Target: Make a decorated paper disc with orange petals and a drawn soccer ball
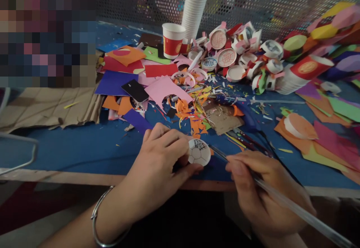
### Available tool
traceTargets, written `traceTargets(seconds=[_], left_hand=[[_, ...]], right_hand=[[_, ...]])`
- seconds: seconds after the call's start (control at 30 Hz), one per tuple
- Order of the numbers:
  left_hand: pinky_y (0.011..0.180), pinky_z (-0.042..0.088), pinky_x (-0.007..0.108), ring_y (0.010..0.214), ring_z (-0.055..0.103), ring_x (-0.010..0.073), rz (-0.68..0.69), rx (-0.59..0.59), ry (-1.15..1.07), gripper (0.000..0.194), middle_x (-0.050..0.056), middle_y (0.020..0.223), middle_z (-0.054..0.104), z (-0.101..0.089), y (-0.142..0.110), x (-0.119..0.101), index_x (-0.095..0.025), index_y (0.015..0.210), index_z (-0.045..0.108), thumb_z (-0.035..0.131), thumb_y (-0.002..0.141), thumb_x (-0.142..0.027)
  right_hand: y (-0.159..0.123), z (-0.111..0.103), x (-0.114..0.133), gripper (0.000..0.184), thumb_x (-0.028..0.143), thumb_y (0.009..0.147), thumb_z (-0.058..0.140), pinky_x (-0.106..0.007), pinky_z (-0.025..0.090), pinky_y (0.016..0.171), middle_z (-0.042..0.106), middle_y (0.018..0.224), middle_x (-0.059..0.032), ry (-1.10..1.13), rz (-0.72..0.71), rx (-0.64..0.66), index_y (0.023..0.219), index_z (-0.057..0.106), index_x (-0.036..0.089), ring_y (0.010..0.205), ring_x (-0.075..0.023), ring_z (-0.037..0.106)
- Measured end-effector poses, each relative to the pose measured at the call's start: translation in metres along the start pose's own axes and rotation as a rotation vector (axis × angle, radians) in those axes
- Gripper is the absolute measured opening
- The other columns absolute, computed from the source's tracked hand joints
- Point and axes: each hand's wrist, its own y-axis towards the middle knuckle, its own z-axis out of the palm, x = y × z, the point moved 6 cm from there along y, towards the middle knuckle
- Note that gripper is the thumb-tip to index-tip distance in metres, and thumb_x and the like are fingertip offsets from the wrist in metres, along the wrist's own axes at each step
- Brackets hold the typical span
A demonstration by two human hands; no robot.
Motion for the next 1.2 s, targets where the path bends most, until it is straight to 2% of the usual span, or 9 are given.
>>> traceTargets(seconds=[0.27,0.5,0.57,0.63,0.7,0.8,0.93,1.07,1.2], left_hand=[[0.091,0.036,0.047,0.101,0.049,0.0254,-0.027,0.017,0.061,0.028,-0.001,0.117,0.075,0.001,0.001,-0.003,-0.022,0.08,0.05,0.073,0.094,-0.029],[0.093,0.04,0.043,0.103,0.051,0.0241,-0.008,0.068,0.057,0.016,-0.001,0.102,0.072,0.0,0.007,-0.011,-0.025,0.095,0.053,0.069,0.094,-0.024],[0.094,0.041,0.042,0.102,0.051,0.0233,0.013,0.044,0.071,0.019,0.0,0.106,0.07,0.0,0.008,-0.016,-0.024,0.101,0.053,0.071,0.094,-0.027],[0.094,0.041,0.043,0.102,0.051,0.0245,0.0,-0.019,0.122,0.031,0.003,0.11,0.067,0.001,0.009,-0.019,-0.022,0.104,0.053,0.078,0.089,-0.035],[0.091,0.04,0.044,0.099,0.049,0.0256,-0.037,-0.076,0.171,0.04,0.004,0.105,0.066,0.004,0.009,-0.019,-0.021,0.104,0.054,0.083,0.084,-0.04],[0.091,0.04,0.044,0.096,0.049,0.0248,-0.074,-0.112,0.161,0.033,0.001,0.097,0.065,0.008,0.007,-0.019,-0.022,0.101,0.054,0.08,0.085,-0.034],[0.093,0.04,0.043,0.101,0.051,0.0239,-0.022,-0.065,0.129,0.027,0.0,0.105,0.069,0.005,0.005,-0.023,-0.023,0.104,0.054,0.072,0.083,-0.021],[0.1,0.038,0.044,0.108,0.052,0.0238,0.016,0.035,0.105,0.036,-0.001,0.112,0.07,0.004,0.004,-0.025,-0.025,0.112,0.055,0.066,0.081,-0.013],[0.102,0.038,0.044,0.111,0.051,0.024,0.029,-0.025,0.057,0.038,0.001,0.119,0.067,0.003,0.003,-0.022,-0.025,0.118,0.054,0.072,0.085,-0.021]], right_hand=[[-0.003,-0.003,-0.008,0.007,0.015,0.095,0.068,-0.025,0.061,0.069,0.077,0.082,0.0012,0.055,0.072,-0.027,0.097,0.071,0.02,0.071,-0.0135,0.074],[-0.005,-0.005,-0.016,0.005,0.018,0.097,0.068,-0.027,0.059,0.064,0.075,0.08,0.0011,0.132,0.156,-0.059,0.095,0.071,0.02,0.06,-0.012,0.068],[-0.006,-0.004,-0.02,0.004,0.019,0.097,0.068,-0.026,0.057,0.062,0.073,0.08,0.0016,0.171,0.185,-0.065,0.096,0.072,0.02,0.057,-0.0106,0.065],[-0.007,-0.004,-0.023,0.004,0.019,0.098,0.068,-0.025,0.056,0.061,0.072,0.08,0.0019,0.205,0.204,-0.073,0.096,0.072,0.02,0.057,-0.01,0.063],[-0.008,-0.004,-0.025,0.005,0.02,0.098,0.068,-0.025,0.055,0.06,0.071,0.079,0.0023,0.229,0.209,-0.079,0.095,0.072,0.02,0.057,-0.0097,0.062],[-0.008,-0.005,-0.025,0.006,0.019,0.098,0.067,-0.025,0.054,0.059,0.07,0.078,0.0022,0.243,0.196,-0.093,0.095,0.072,0.02,0.057,-0.0097,0.062],[-0.008,-0.006,-0.025,0.007,0.021,0.098,0.067,-0.026,0.055,0.057,0.07,0.078,0.0012,0.246,0.188,-0.095,0.094,0.072,0.02,0.056,-0.0108,0.063],[-0.007,-0.006,-0.024,0.006,0.019,0.098,0.067,-0.025,0.054,0.053,0.071,0.077,0.0014,0.289,0.185,-0.072,0.094,0.072,0.02,0.055,-0.0107,0.063],[-0.004,-0.005,-0.022,0.005,0.022,0.098,0.069,-0.024,0.052,0.051,0.072,0.076,0.0019,0.309,0.154,-0.036,0.093,0.072,0.021,0.053,-0.0101,0.062]])
